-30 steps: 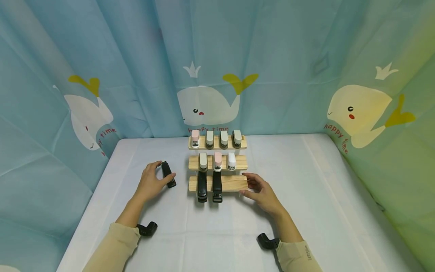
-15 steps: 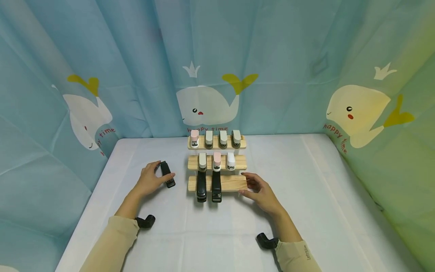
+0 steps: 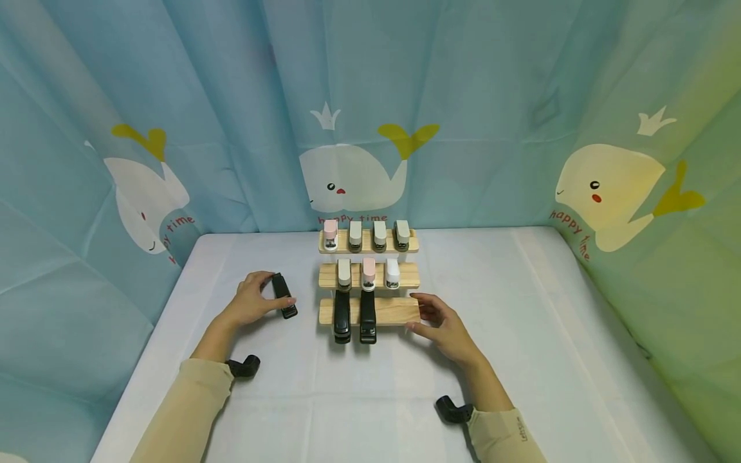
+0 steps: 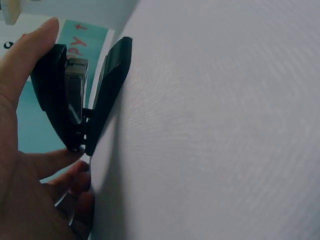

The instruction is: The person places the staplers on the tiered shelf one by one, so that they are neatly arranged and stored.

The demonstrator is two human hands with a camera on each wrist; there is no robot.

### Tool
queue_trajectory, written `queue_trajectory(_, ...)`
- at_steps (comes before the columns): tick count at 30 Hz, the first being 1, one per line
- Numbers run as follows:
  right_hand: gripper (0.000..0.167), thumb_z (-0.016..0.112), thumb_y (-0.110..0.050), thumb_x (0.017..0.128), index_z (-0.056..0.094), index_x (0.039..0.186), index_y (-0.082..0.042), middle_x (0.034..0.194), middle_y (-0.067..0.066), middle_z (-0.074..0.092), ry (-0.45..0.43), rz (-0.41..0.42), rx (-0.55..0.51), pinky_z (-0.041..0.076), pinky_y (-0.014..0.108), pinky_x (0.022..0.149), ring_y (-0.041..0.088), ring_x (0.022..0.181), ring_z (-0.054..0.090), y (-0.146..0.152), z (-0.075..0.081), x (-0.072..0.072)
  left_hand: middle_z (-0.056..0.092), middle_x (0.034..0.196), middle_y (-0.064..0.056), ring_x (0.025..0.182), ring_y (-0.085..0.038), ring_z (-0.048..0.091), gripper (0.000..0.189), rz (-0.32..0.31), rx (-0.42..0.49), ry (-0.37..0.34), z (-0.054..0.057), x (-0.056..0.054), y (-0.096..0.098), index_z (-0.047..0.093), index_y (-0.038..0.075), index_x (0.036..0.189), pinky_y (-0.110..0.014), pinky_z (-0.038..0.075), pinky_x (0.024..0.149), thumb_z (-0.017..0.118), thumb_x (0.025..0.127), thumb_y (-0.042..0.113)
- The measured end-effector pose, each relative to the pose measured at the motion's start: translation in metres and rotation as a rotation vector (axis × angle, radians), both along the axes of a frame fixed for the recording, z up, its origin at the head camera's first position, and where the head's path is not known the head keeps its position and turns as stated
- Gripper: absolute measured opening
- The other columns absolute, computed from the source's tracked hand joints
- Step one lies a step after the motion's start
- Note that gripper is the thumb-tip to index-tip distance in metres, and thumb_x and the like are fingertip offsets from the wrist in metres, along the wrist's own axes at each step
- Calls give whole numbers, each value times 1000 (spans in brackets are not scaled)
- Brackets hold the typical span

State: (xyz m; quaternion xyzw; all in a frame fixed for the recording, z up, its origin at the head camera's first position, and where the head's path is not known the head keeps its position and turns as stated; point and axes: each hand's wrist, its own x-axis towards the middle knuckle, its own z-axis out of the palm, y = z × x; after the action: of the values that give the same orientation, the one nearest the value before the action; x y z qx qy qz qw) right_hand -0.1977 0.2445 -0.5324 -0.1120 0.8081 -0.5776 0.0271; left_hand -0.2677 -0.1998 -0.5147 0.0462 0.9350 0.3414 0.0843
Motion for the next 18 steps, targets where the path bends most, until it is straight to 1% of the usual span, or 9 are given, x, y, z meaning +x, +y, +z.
queue_trajectory(7,64,84,-18,88,56,146,-13,136,14,63,-5,-2,5,49,32,106,30,125,58,0,-1,-1,35,158,-26,143,-46,33,105,3,14,7,2,1,0,37,0,155,-65,33,117,82,81,59)
queue_trajectory(13,64,84,-18,88,56,146,-14,136,14,63,-3,-3,13,50,31,106,30,125,58,0,-1,0,40,152,-26,138,-44,37,103,25,37,16,-2,3,1,38,0,153,-63,37,114,83,81,58)
queue_trajectory(18,65,84,-18,88,55,146,-12,137,14,63,-4,-4,8,50,30,105,30,125,58,-1,0,0,41,150,-27,139,-43,36,106,55,65,2,-6,3,1,36,1,154,-62,38,112,84,79,58)
